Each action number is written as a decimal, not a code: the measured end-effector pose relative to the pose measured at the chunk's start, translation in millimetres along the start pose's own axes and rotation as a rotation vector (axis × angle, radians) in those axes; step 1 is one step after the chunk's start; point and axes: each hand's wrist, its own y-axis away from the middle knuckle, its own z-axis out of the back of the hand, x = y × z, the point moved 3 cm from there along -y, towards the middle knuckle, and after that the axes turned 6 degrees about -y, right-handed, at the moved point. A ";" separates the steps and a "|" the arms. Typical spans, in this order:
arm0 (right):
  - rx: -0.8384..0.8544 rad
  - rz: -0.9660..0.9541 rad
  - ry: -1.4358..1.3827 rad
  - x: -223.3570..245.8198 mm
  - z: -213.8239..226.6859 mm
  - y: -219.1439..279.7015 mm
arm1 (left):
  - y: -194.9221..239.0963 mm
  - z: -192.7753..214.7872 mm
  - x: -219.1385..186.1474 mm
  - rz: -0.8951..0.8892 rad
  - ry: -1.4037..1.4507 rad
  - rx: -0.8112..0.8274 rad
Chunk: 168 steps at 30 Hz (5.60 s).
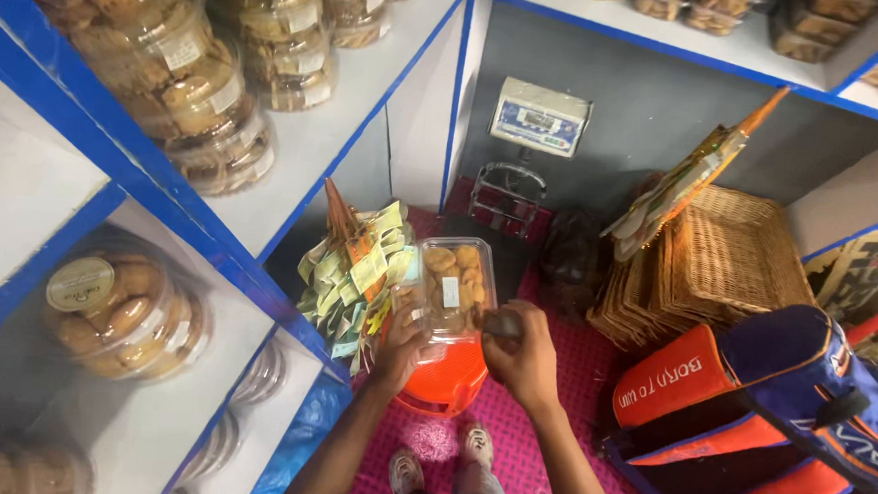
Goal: The person takes plastic containers of cookies from a bakery shelf and then places them back onto the shelf.
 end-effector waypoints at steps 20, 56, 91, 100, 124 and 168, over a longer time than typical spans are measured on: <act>-0.109 0.725 0.857 33.7 19.6 -76.5 | 21.1 -87.8 35.0 -0.076 -0.151 0.354; 0.111 0.535 0.867 -85.6 236.3 -42.8 | -9.8 -203.5 127.4 -0.136 -0.101 0.189; -0.080 0.060 -0.170 -142.8 320.1 -163.6 | -113.8 -366.1 134.0 -0.079 -0.042 0.202; 0.024 0.132 -0.361 -39.6 319.6 -237.3 | -213.5 -426.2 94.5 -0.071 -0.027 0.296; -0.520 0.396 -0.251 41.7 397.6 -475.3 | -430.5 -628.8 22.2 -0.353 -0.340 0.466; -0.403 0.390 0.073 96.4 485.0 -774.7 | -716.1 -823.4 31.8 -0.619 -0.535 0.216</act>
